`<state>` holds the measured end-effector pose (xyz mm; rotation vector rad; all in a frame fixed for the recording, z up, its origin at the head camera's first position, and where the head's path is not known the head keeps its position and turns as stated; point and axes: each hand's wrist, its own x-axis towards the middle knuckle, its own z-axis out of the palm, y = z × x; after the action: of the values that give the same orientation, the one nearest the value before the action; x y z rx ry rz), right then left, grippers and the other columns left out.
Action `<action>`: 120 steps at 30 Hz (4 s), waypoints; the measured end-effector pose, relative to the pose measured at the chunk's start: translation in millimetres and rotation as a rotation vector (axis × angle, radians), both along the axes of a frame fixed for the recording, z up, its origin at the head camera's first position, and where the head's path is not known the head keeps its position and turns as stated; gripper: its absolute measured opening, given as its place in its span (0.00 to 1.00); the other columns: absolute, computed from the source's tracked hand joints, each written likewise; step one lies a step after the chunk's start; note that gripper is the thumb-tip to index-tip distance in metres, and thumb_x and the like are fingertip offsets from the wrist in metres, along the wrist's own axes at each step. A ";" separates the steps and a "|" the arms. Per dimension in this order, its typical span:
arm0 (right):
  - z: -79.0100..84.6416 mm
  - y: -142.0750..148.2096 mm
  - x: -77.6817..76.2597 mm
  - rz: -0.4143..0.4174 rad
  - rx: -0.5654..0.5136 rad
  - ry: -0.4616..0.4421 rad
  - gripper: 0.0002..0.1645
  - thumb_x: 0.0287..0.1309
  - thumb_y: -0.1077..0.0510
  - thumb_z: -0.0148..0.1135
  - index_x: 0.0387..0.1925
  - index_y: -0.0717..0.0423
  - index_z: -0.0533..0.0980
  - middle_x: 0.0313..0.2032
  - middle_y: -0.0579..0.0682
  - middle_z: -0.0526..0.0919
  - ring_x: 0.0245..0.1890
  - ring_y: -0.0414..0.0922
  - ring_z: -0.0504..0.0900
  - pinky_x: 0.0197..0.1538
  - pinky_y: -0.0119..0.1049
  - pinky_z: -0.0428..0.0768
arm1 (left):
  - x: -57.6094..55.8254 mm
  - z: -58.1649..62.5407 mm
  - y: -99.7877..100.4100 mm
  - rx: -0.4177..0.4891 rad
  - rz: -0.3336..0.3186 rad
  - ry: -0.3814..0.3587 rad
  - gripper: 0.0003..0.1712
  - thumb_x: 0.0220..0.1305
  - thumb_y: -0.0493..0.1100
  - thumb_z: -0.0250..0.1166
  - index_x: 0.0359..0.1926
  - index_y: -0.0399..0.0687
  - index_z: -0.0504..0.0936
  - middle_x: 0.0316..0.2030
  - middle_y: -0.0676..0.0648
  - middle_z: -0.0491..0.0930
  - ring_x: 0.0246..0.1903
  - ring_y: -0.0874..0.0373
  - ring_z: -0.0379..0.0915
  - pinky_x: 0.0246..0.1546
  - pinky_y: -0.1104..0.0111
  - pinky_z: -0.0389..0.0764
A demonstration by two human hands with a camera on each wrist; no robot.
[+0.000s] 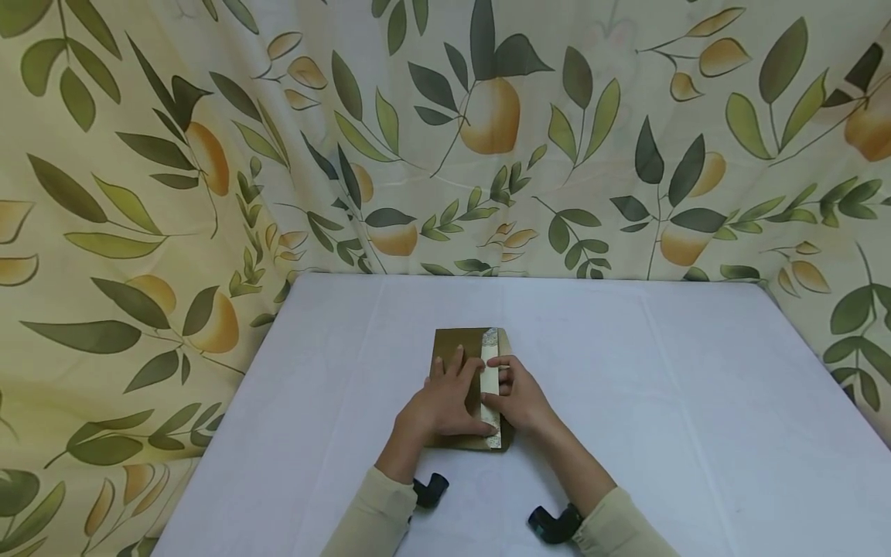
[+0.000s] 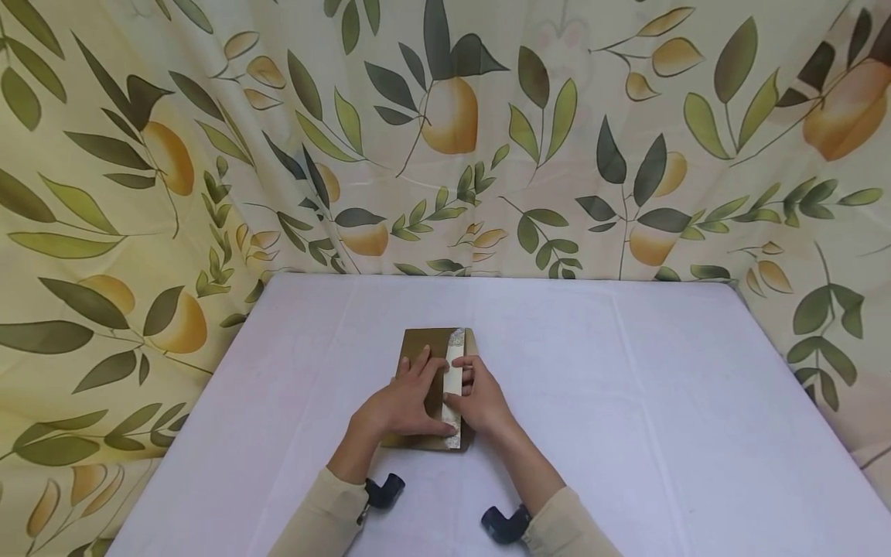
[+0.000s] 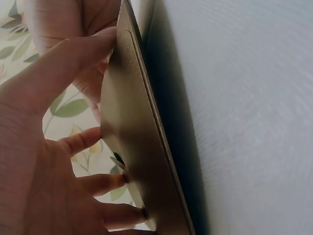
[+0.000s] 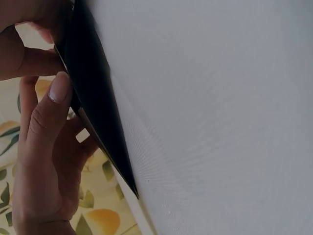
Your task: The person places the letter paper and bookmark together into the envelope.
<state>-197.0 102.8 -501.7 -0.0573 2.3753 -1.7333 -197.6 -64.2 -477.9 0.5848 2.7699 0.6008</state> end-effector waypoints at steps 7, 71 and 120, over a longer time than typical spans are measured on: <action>2.1 -1.5 3.2 0.016 -0.041 -0.042 0.31 0.54 0.69 0.63 0.58 0.54 0.64 0.42 0.56 0.76 0.38 0.46 0.80 0.38 0.38 0.78 | 1.0 0.2 0.0 0.010 -0.002 -0.020 0.58 0.39 0.71 0.70 0.69 0.64 0.53 0.73 0.41 0.40 0.67 0.29 0.36 0.55 0.38 0.60; 21.8 29.5 -5.6 0.013 0.088 0.016 0.20 0.55 0.69 0.56 0.51 0.62 0.75 0.43 0.57 0.79 0.42 0.49 0.79 0.38 0.39 0.78 | 3.2 -0.4 6.0 -0.096 0.009 0.027 0.56 0.40 0.65 0.74 0.68 0.62 0.57 0.72 0.39 0.44 0.66 0.27 0.40 0.55 0.39 0.61; 35.2 69.5 -9.0 0.251 0.124 -0.193 0.21 0.65 0.54 0.55 0.52 0.67 0.74 0.40 0.56 0.81 0.39 0.51 0.80 0.42 0.43 0.79 | -25.6 -9.0 -45.4 0.211 -0.190 0.010 0.26 0.57 0.45 0.70 0.58 0.58 0.77 0.40 0.53 0.73 0.38 0.58 0.69 0.37 0.69 0.72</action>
<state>-206.0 172.3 -466.5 -0.1549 2.2219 -1.4102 -223.2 -109.6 -487.0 0.8863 2.6366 0.8526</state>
